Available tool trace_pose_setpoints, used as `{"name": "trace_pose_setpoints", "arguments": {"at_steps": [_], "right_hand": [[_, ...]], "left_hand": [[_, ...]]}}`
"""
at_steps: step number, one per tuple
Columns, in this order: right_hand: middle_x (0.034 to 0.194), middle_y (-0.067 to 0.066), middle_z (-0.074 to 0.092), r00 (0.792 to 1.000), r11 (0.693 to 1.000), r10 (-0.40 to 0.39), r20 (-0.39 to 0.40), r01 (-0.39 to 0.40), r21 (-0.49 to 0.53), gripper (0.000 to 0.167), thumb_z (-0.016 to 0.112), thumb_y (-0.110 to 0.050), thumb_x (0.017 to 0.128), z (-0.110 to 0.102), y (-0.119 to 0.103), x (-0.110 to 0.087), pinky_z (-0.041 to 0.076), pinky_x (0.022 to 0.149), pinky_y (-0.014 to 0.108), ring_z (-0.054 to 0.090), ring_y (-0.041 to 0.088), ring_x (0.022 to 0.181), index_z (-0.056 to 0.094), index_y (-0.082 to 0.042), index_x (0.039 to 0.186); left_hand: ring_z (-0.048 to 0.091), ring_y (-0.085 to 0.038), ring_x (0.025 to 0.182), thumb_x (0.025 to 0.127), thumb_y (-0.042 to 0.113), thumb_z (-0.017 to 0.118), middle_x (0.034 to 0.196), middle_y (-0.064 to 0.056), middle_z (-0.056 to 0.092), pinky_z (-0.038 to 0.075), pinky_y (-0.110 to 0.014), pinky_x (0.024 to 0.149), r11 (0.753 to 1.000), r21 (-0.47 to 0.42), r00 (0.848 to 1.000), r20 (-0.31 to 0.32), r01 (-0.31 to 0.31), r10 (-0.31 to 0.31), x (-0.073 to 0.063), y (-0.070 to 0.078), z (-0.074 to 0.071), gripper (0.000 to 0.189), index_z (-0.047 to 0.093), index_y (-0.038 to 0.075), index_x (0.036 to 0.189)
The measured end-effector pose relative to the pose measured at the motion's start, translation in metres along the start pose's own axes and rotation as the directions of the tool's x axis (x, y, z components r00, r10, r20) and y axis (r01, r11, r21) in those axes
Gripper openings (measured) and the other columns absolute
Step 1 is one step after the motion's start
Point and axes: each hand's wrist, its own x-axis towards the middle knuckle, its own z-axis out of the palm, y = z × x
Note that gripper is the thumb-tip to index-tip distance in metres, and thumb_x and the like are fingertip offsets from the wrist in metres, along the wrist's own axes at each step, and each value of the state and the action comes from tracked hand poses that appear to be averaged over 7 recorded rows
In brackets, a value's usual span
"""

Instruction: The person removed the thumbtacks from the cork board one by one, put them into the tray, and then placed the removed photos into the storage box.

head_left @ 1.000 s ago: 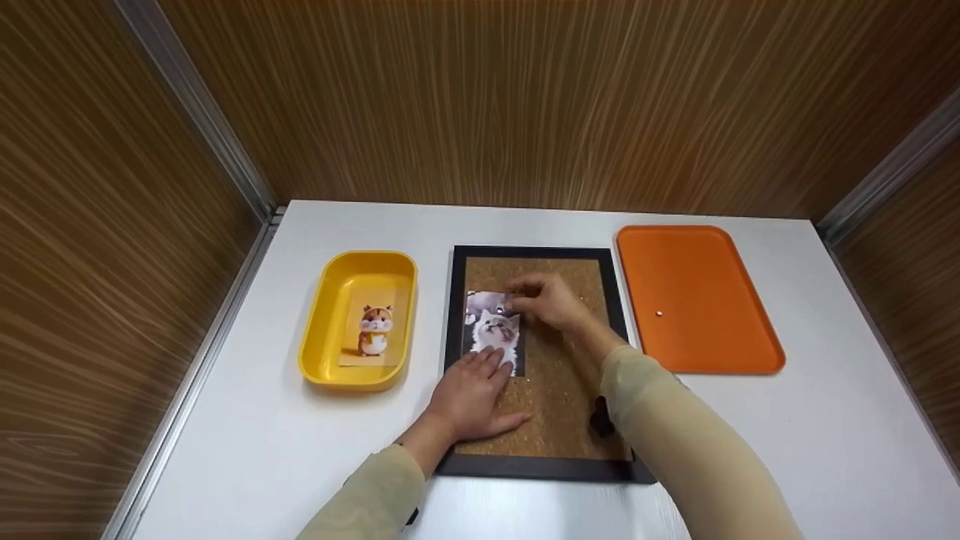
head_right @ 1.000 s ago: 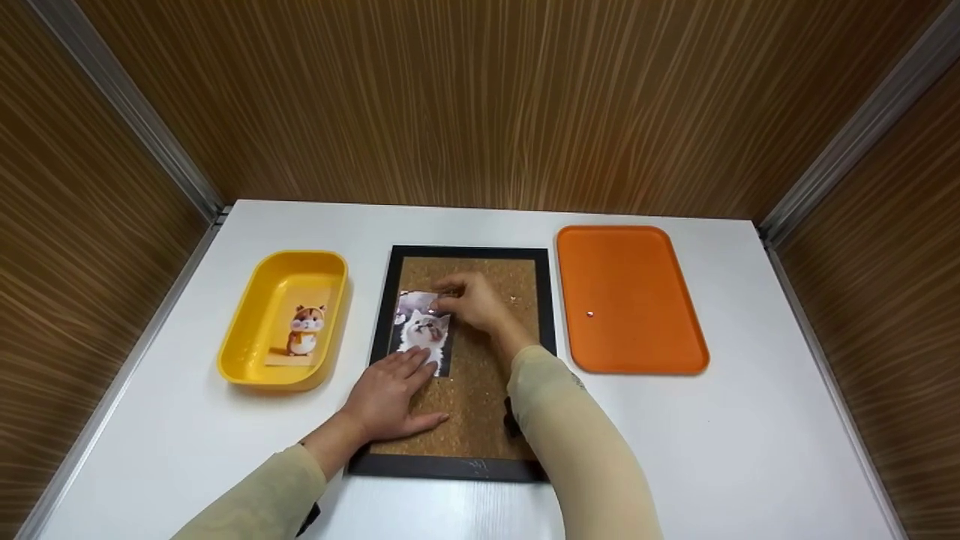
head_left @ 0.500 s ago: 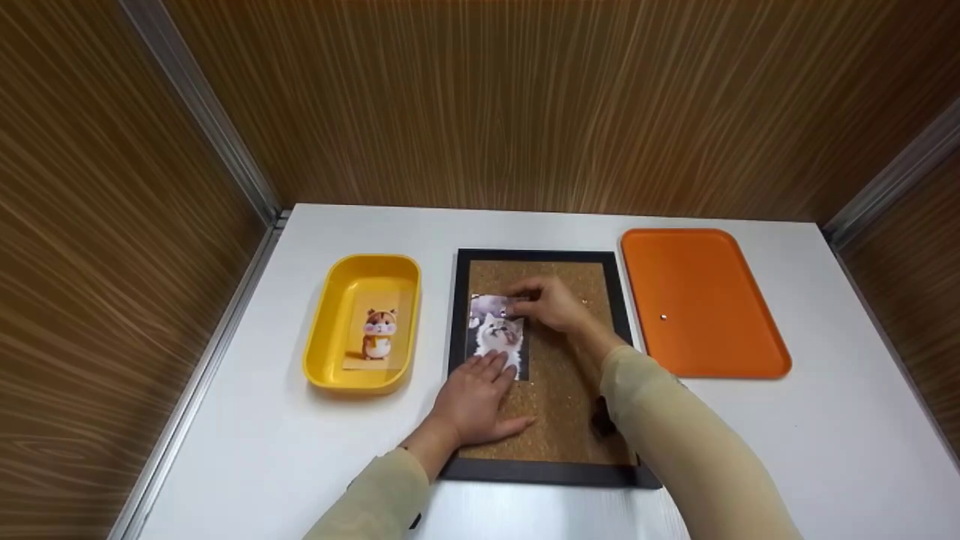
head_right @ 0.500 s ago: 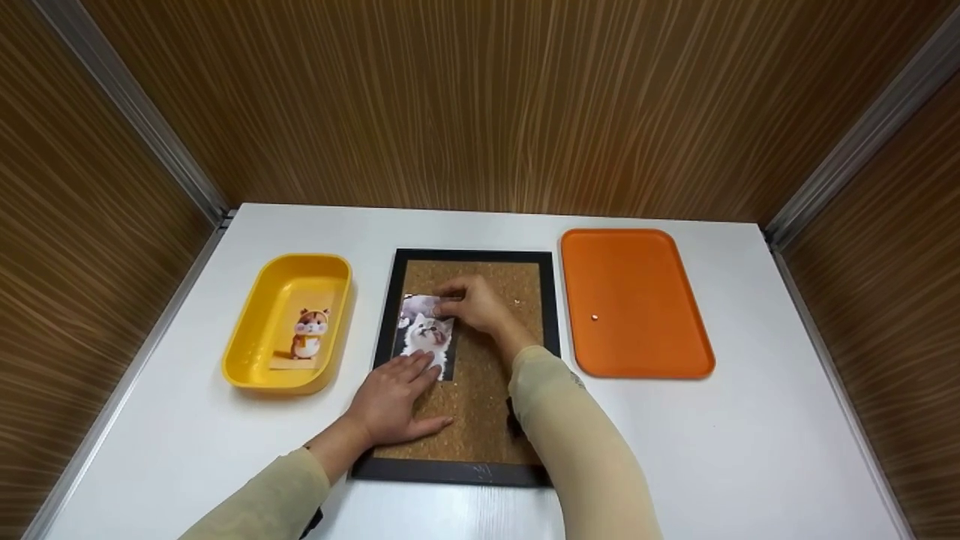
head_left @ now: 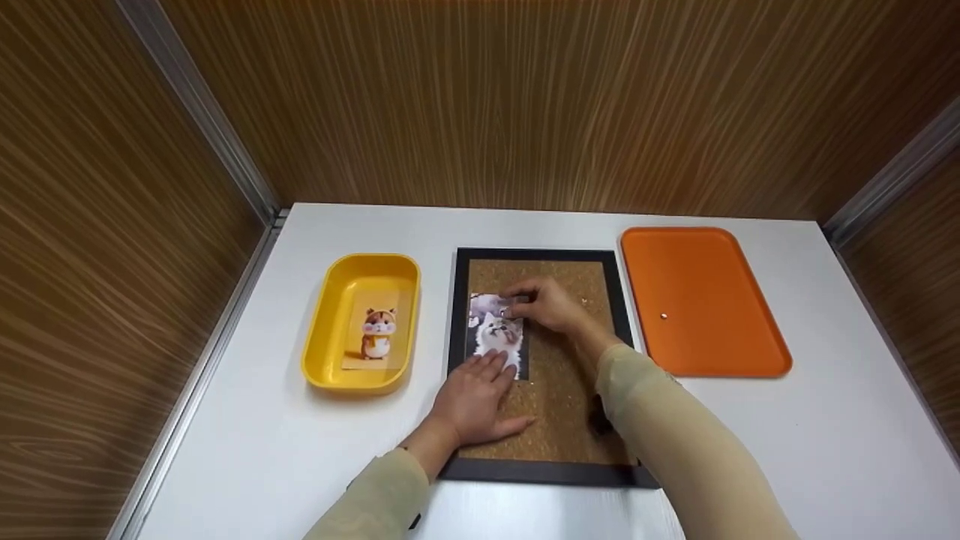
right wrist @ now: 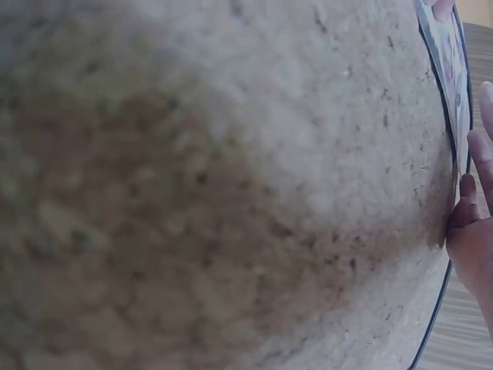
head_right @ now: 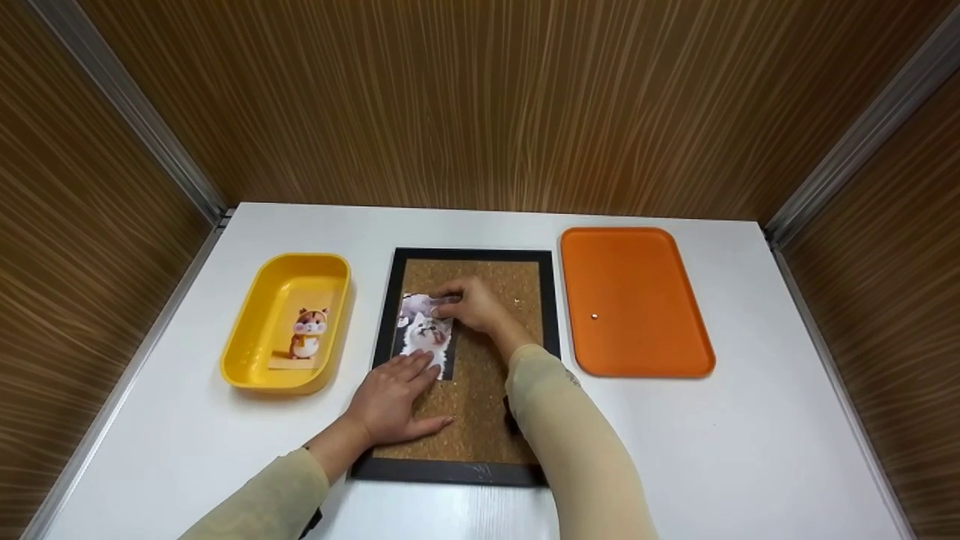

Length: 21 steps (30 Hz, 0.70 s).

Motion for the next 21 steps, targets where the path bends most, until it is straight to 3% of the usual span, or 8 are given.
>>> {"name": "trace_pose_setpoints", "arguments": {"at_steps": [21], "right_hand": [[0.13,0.013,0.072,1.0,0.998,0.009,0.019,-0.007,-0.064,0.031,0.082,-0.008,0.093,0.0016,0.0101,-0.0012,0.048,0.113,0.048,0.063,0.032,0.125,0.079,-0.006,0.124]], "left_hand": [[0.05,-0.028,0.146,0.096,0.083,0.042,0.156,-0.013,0.056,0.042,-0.043,0.12,0.999,-0.032,1.0,0.017,0.01,-0.01,-0.0002,-0.0001,-0.0002,0.091,0.064,0.011,0.147]]}}
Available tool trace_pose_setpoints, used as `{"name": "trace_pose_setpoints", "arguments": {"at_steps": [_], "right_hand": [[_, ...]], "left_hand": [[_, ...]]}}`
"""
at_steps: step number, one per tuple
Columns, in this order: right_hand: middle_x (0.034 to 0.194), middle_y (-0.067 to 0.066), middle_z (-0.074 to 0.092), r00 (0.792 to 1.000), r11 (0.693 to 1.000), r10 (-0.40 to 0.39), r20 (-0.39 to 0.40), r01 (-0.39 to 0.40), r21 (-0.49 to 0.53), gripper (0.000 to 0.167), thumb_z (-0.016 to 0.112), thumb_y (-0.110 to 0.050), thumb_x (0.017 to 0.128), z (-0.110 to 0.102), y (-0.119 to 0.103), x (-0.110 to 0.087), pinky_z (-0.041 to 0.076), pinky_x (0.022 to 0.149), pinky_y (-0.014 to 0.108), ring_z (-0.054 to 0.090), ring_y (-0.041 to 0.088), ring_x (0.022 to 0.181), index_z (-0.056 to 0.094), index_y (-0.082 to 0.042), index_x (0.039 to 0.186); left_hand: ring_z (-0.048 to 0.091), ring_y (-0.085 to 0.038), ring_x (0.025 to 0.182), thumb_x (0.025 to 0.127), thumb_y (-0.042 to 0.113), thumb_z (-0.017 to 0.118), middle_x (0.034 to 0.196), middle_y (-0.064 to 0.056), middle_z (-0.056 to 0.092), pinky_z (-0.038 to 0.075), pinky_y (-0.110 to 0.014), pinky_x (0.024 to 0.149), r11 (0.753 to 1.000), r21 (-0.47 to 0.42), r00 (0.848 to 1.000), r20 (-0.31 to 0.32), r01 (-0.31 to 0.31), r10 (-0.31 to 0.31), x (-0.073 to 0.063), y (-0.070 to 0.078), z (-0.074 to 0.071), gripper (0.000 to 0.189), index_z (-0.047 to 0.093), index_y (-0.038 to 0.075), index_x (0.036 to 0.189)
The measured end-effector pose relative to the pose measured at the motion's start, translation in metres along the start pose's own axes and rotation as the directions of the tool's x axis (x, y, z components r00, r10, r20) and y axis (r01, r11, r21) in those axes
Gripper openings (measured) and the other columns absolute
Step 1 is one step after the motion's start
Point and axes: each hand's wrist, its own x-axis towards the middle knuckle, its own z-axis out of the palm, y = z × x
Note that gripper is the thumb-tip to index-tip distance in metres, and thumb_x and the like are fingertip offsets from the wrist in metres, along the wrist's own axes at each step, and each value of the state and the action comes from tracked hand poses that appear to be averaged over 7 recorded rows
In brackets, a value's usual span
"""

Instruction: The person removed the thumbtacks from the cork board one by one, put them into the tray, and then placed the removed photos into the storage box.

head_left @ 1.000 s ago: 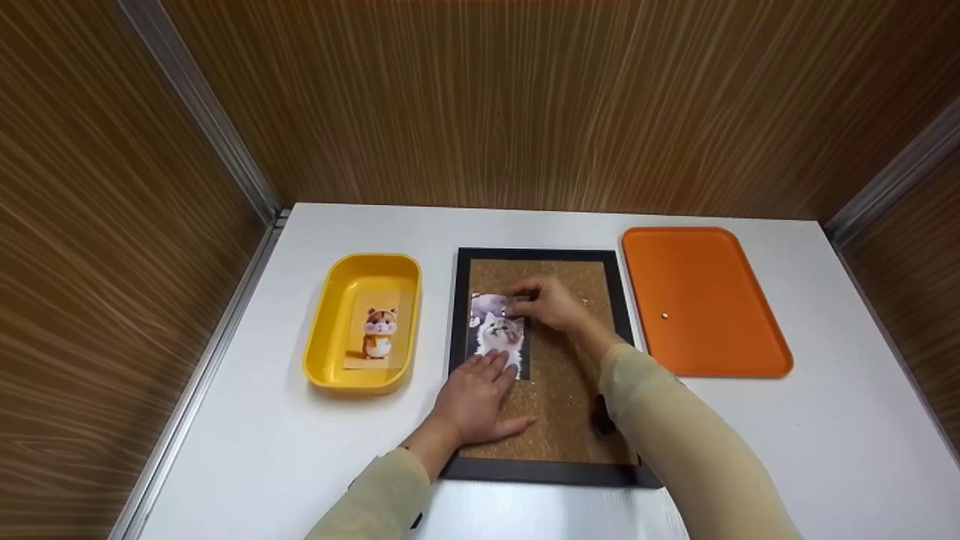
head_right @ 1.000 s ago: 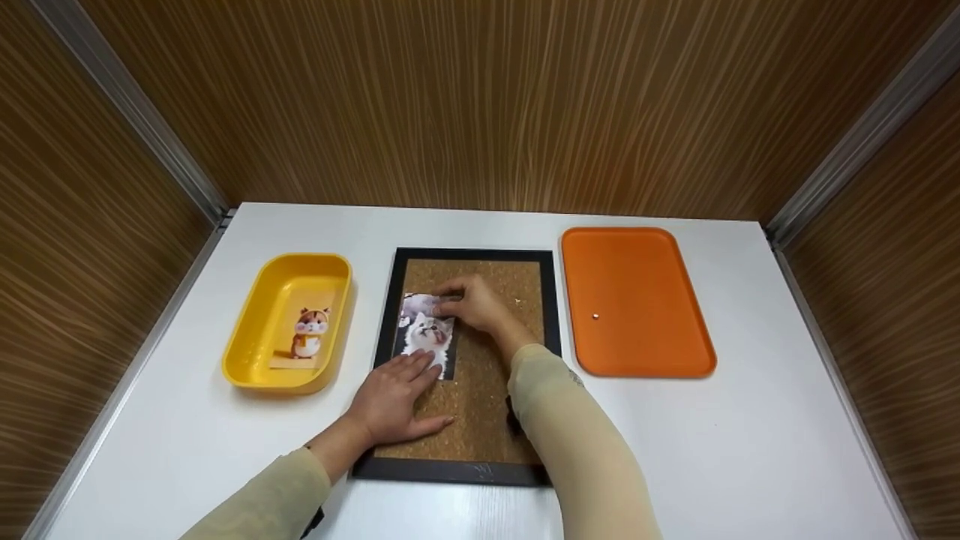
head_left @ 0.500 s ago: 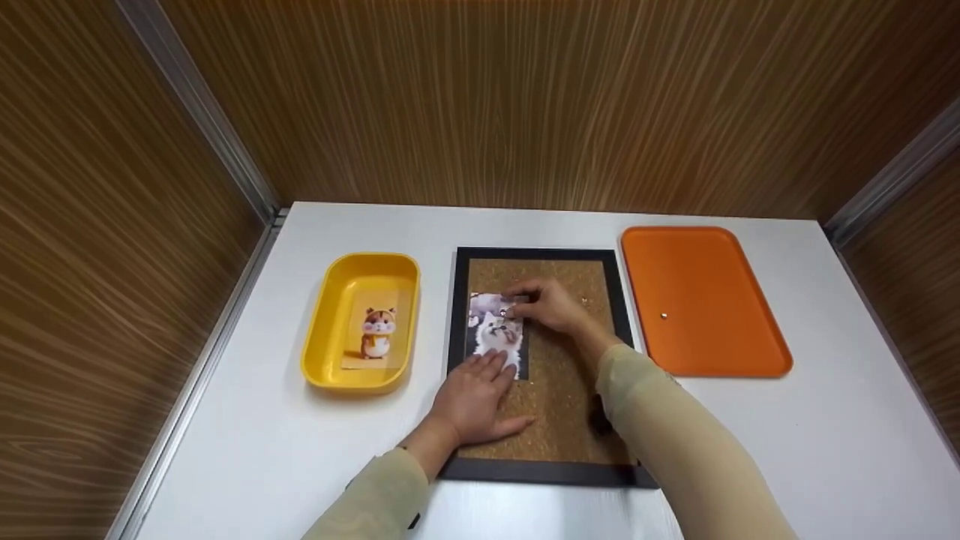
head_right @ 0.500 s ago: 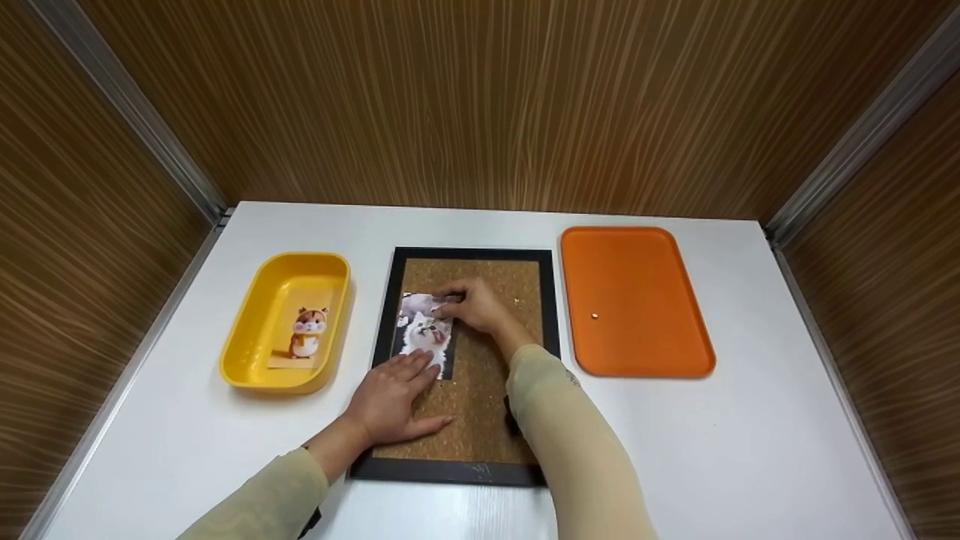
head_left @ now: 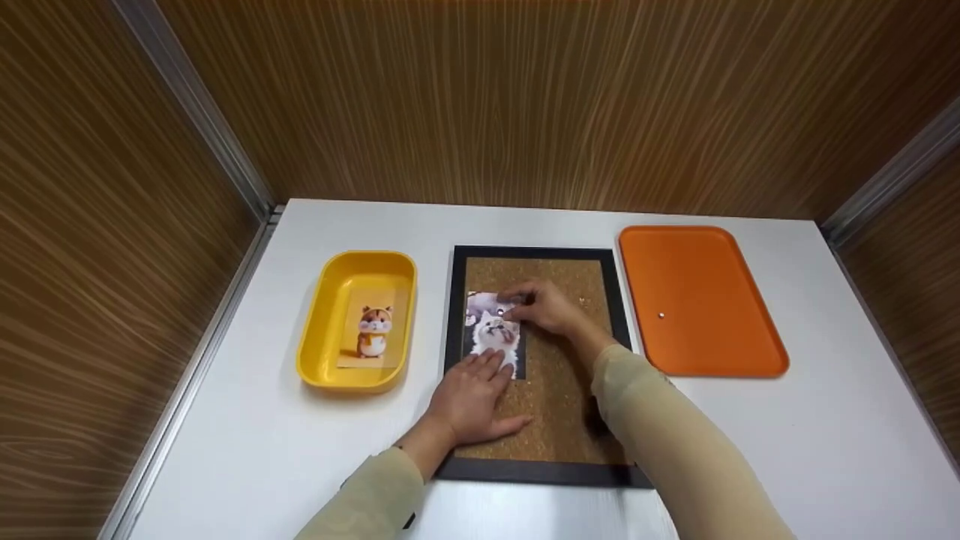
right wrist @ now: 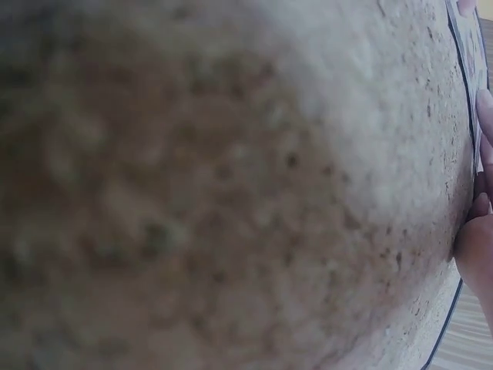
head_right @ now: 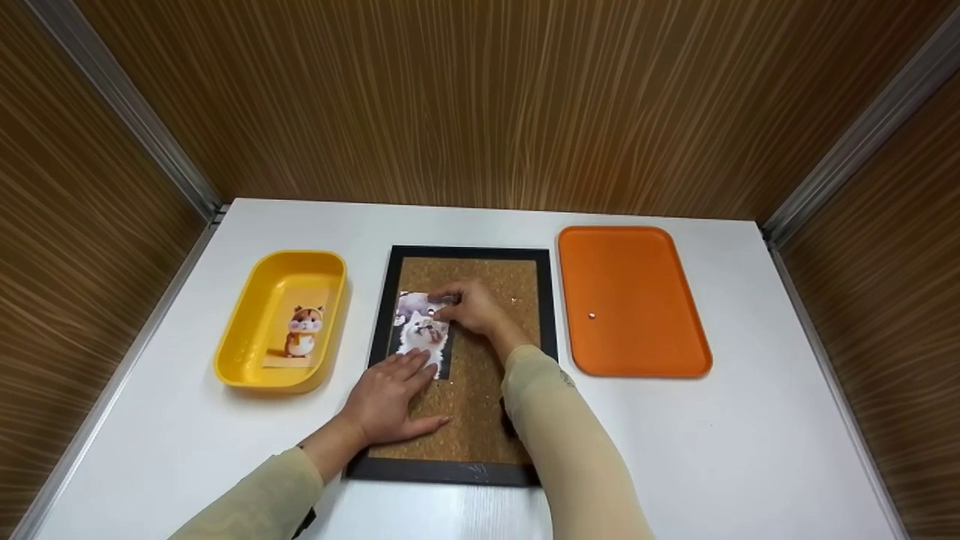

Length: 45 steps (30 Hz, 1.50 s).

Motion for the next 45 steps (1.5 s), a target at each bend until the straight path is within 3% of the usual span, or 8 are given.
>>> {"name": "trace_pose_setpoints", "arguments": {"at_steps": [17,26,31,45], "right_hand": [[0.134,0.015,0.065,1.0,0.994,-0.01,0.027,0.013,-0.11,0.027,0.077,-0.008,0.097,0.0008,0.0019,-0.0024,0.043,0.114,0.053,0.058,0.035,0.128,0.08,-0.01,0.123],[0.124,0.009,0.066,1.0,0.996,-0.013,0.025,0.015,-0.088,0.022,0.077,-0.007,0.096,0.001,-0.0025,-0.0001,0.047,0.105,0.049,0.059,0.029,0.116,0.082,-0.012,0.118],[0.12,0.009,0.066,0.999,0.995,-0.033,0.025,0.035,-0.096,0.02,0.078,-0.008,0.095,0.0017,-0.0035,0.0003,0.046,0.102,0.047,0.059,0.028,0.112,0.082,-0.01,0.115],[0.121,0.011,0.068,0.998,0.991,-0.048,0.032,0.051,-0.126,0.017,0.077,-0.004,0.094,0.0002,-0.005,0.0002,0.042,0.111,0.053,0.059,0.031,0.118,0.082,-0.009,0.11]], "left_hand": [[0.05,-0.029,0.146,0.096,0.082,0.043,0.156,-0.013,0.056,0.042,-0.043,0.12,1.0,-0.009,1.0,0.001,0.003,-0.003,0.0012,0.0017,0.0009,0.09,0.065,0.011,0.146],[0.052,-0.028,0.145,0.095,0.082,0.045,0.154,-0.013,0.058,0.044,-0.043,0.118,1.0,0.012,1.0,-0.02,0.005,-0.005,0.0007,-0.0006,0.0002,0.09,0.066,0.011,0.145],[0.051,-0.028,0.146,0.095,0.082,0.044,0.156,-0.012,0.057,0.042,-0.043,0.12,1.0,0.001,1.0,0.0,0.012,-0.012,-0.0003,-0.0006,-0.0008,0.089,0.065,0.012,0.146],[0.051,-0.028,0.146,0.095,0.082,0.046,0.155,-0.012,0.057,0.042,-0.044,0.119,1.0,-0.007,1.0,-0.007,0.011,-0.011,0.0001,0.0002,-0.0005,0.088,0.066,0.012,0.145]]}}
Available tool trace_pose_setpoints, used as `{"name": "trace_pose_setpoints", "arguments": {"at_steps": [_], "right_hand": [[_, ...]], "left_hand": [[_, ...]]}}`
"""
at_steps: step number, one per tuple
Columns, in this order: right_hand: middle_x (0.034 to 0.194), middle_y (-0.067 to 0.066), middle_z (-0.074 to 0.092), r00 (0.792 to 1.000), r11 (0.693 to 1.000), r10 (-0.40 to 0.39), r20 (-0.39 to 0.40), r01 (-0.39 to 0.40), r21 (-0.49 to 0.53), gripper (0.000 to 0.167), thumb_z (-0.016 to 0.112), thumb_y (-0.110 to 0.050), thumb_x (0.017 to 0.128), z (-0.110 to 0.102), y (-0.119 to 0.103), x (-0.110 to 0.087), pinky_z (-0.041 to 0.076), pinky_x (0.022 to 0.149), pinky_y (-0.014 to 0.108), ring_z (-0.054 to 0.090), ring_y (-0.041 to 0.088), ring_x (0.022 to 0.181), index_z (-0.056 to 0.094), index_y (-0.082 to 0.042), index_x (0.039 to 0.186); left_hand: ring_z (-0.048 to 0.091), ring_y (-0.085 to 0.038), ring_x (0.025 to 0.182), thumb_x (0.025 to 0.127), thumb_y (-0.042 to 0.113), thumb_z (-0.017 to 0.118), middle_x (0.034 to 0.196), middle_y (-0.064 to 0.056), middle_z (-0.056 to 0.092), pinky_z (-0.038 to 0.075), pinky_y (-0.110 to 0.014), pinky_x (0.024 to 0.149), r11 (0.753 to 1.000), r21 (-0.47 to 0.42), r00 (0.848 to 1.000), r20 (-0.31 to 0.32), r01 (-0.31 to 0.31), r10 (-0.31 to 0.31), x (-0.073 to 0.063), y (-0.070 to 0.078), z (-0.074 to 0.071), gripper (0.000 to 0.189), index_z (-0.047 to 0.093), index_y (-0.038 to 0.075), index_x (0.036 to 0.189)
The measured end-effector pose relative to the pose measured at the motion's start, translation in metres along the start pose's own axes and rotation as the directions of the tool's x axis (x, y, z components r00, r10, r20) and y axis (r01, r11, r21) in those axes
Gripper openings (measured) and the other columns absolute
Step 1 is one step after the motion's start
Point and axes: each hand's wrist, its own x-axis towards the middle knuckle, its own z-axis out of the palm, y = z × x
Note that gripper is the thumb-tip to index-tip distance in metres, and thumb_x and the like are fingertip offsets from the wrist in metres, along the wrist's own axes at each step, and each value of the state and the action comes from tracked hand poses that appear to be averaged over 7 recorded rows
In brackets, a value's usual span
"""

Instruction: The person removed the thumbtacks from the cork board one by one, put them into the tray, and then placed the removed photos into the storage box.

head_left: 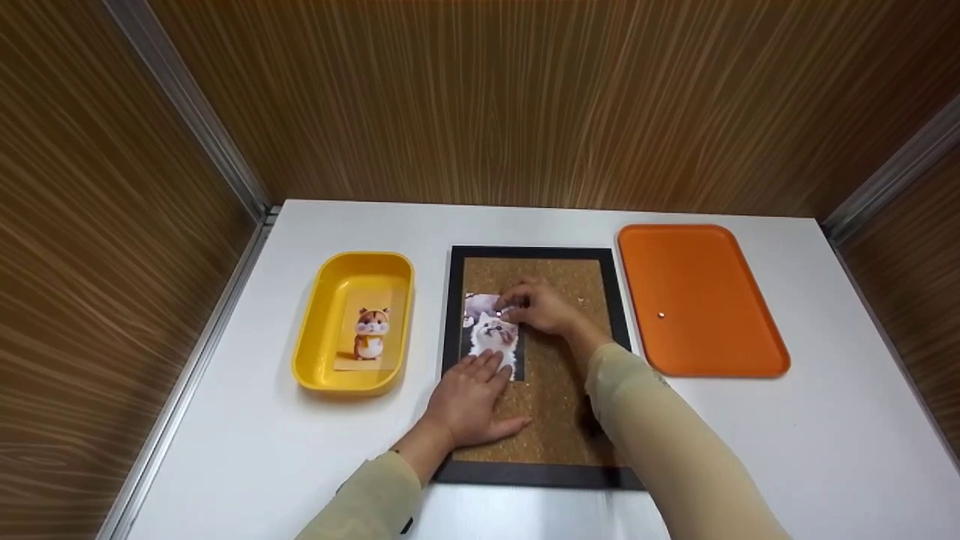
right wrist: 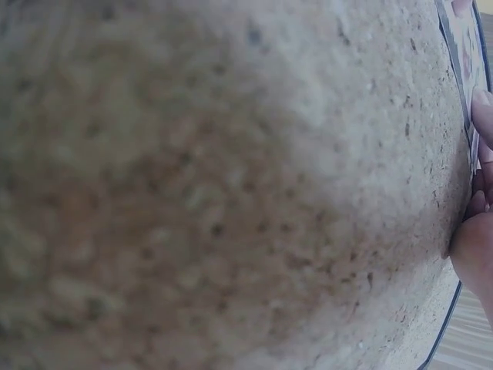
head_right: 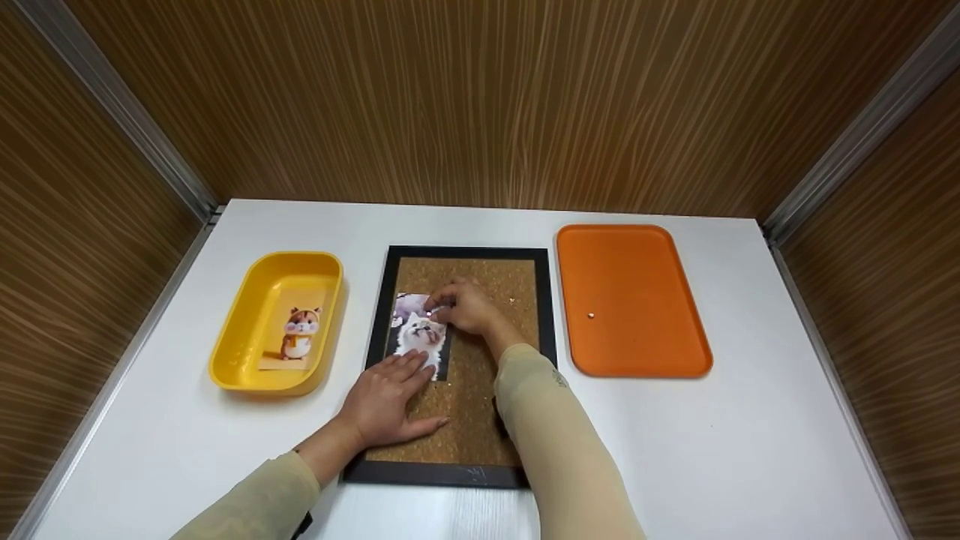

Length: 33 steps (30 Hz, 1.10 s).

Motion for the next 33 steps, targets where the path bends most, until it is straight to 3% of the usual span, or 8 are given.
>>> {"name": "trace_pose_setpoints", "arguments": {"at_steps": [12,21,28,33], "right_hand": [[0.115,0.011,0.063,0.999,0.999,0.035,0.013,-0.035,0.012,0.013,0.078,-0.004,0.093,0.0017,-0.0037,0.0007,0.037,0.114,0.055,0.057,0.032,0.115,0.079,-0.006,0.106],[0.12,0.012,0.064,0.997,0.997,0.074,-0.012,-0.074,0.012,0.017,0.077,-0.005,0.092,0.0033,-0.0032,0.0024,0.039,0.113,0.054,0.056,0.033,0.12,0.08,-0.007,0.109],[0.114,0.014,0.063,1.0,1.0,0.011,-0.023,-0.011,0.006,0.011,0.074,-0.001,0.094,0.0063,-0.0015,0.002,0.045,0.102,0.049,0.059,0.033,0.109,0.079,-0.003,0.103],[0.114,0.013,0.062,1.0,1.0,0.012,-0.017,-0.012,0.027,0.008,0.073,-0.001,0.095,0.0057,-0.0009,0.0021,0.046,0.1,0.046,0.059,0.031,0.108,0.078,-0.003,0.101]], "left_hand": [[0.053,-0.028,0.144,0.095,0.081,0.048,0.153,-0.012,0.059,0.043,-0.043,0.119,1.0,0.014,1.0,-0.013,-0.008,0.009,0.0014,-0.0001,0.001,0.088,0.066,0.011,0.144],[0.052,-0.028,0.145,0.095,0.082,0.047,0.154,-0.012,0.058,0.043,-0.043,0.119,1.0,0.008,1.0,-0.011,-0.003,0.003,0.0004,-0.0007,0.0011,0.088,0.066,0.011,0.144],[0.051,-0.028,0.146,0.095,0.082,0.046,0.155,-0.012,0.057,0.043,-0.043,0.119,1.0,0.012,1.0,-0.002,-0.003,0.003,0.0003,-0.0005,0.0008,0.089,0.065,0.012,0.145],[0.051,-0.028,0.146,0.095,0.082,0.045,0.155,-0.011,0.058,0.042,-0.043,0.12,1.0,0.013,1.0,0.002,-0.003,0.003,0.001,-0.0002,0.0008,0.089,0.065,0.012,0.146]]}}
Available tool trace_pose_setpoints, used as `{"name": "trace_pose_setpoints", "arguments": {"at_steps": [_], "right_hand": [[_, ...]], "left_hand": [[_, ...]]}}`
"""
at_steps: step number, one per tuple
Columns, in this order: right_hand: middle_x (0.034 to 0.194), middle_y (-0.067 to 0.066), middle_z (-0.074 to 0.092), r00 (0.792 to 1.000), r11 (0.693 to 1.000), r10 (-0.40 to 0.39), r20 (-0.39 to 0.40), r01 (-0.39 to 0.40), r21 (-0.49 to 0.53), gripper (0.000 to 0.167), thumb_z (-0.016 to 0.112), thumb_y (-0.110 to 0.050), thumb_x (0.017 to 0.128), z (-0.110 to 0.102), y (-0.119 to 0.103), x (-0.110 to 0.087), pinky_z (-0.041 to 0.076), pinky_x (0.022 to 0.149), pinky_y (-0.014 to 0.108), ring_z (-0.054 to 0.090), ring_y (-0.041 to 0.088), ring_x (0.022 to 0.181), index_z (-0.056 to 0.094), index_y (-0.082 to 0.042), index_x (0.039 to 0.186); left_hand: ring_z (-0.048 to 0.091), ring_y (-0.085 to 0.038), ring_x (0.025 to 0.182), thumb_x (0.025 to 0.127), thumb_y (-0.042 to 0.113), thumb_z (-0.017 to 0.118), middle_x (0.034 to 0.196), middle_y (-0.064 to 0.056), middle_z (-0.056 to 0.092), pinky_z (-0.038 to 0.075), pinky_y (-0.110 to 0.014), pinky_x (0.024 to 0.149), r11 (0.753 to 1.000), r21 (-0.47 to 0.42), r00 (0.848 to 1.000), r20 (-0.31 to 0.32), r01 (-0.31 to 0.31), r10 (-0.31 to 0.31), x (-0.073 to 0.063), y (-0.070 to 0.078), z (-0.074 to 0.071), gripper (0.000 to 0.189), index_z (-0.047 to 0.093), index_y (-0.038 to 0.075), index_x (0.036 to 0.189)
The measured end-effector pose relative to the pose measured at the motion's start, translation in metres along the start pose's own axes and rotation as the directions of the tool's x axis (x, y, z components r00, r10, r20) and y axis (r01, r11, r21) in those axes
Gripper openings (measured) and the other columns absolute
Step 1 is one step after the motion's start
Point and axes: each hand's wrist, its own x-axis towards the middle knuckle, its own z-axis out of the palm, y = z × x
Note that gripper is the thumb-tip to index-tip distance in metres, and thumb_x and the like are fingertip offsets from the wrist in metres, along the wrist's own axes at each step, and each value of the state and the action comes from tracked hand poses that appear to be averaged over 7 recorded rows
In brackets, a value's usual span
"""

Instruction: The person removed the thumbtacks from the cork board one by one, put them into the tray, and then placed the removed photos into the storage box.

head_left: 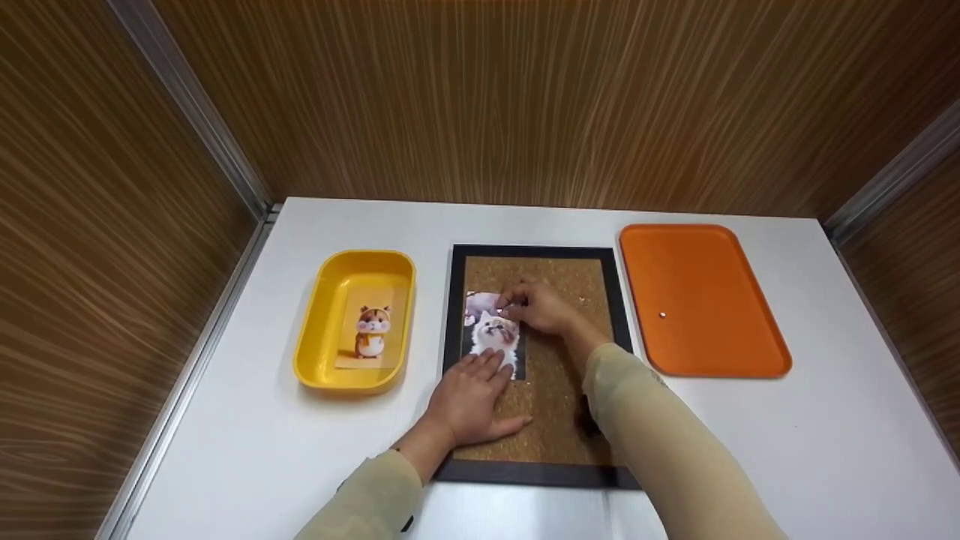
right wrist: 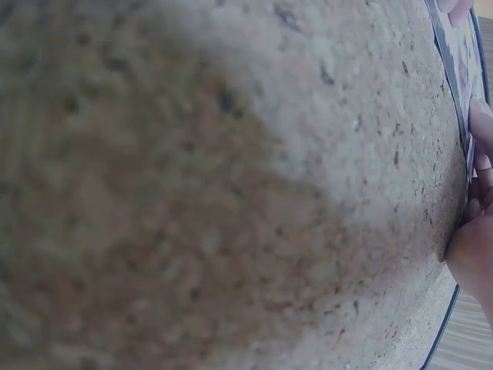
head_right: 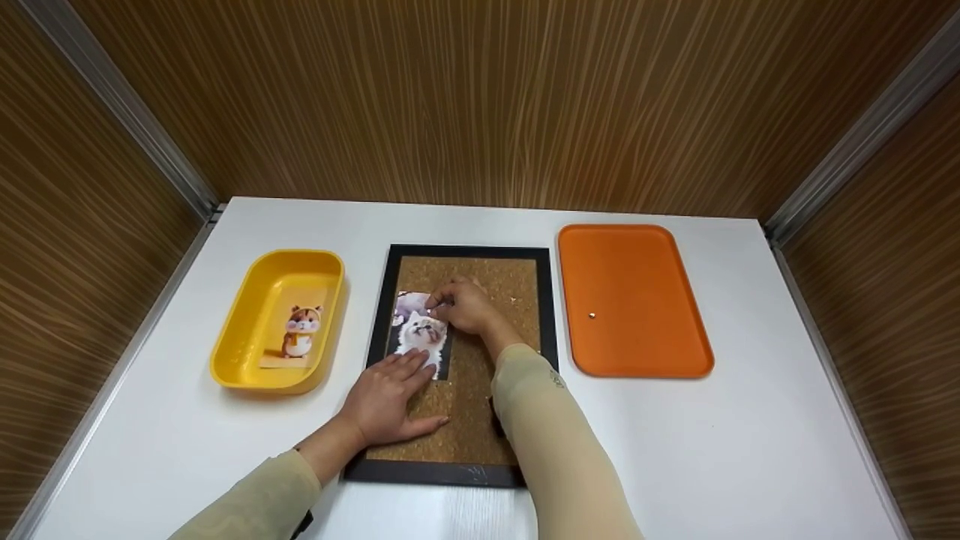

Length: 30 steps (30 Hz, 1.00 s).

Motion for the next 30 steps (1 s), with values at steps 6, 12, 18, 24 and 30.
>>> {"name": "trace_pose_setpoints", "arguments": {"at_steps": [6,12,18,24,30], "right_hand": [[0.116,0.016,0.065,1.0,0.999,-0.027,0.002,0.027,0.026,0.007,0.074,0.001,0.093,-0.0009,-0.0008,0.0012,0.043,0.107,0.047,0.059,0.033,0.113,0.077,0.0,0.099],[0.116,0.013,0.065,1.0,0.999,-0.009,0.007,0.009,0.038,0.005,0.076,-0.002,0.094,-0.0017,-0.002,0.0012,0.041,0.107,0.046,0.058,0.031,0.115,0.078,-0.003,0.099],[0.117,0.011,0.062,0.999,0.999,0.027,0.023,-0.028,0.045,0.005,0.075,-0.003,0.096,-0.0026,-0.0015,0.0005,0.043,0.102,0.045,0.056,0.029,0.113,0.078,-0.004,0.1],[0.121,0.014,0.061,0.999,0.999,0.013,0.03,-0.014,0.05,0.007,0.072,0.0,0.095,-0.003,-0.0001,0.0004,0.041,0.11,0.049,0.055,0.032,0.119,0.078,0.0,0.099],[0.123,0.016,0.061,1.0,0.998,0.009,0.028,-0.011,0.061,0.007,0.073,0.001,0.094,-0.0025,0.001,0.001,0.041,0.113,0.05,0.055,0.034,0.121,0.078,0.002,0.099]], "left_hand": [[0.052,-0.027,0.145,0.095,0.082,0.046,0.154,-0.011,0.058,0.042,-0.042,0.119,1.0,-0.003,1.0,0.004,0.003,-0.003,0.0001,-0.0005,-0.0016,0.089,0.066,0.012,0.145],[0.051,-0.027,0.145,0.095,0.083,0.045,0.154,-0.011,0.058,0.042,-0.042,0.12,1.0,-0.01,1.0,0.006,0.005,-0.005,0.0002,-0.0005,-0.002,0.089,0.065,0.012,0.146],[0.052,-0.028,0.145,0.095,0.083,0.045,0.154,-0.012,0.058,0.043,-0.042,0.119,1.0,-0.014,1.0,-0.01,-0.002,0.002,0.0,-0.0004,-0.0013,0.089,0.066,0.011,0.144],[0.051,-0.028,0.146,0.095,0.082,0.045,0.155,-0.012,0.057,0.042,-0.043,0.119,1.0,-0.015,1.0,-0.003,0.002,-0.002,-0.0001,0.0,-0.0014,0.09,0.065,0.011,0.145],[0.051,-0.028,0.146,0.095,0.083,0.045,0.155,-0.012,0.057,0.042,-0.043,0.119,1.0,-0.009,1.0,-0.005,0.002,-0.002,0.0,0.0001,-0.0012,0.09,0.065,0.012,0.146]]}}
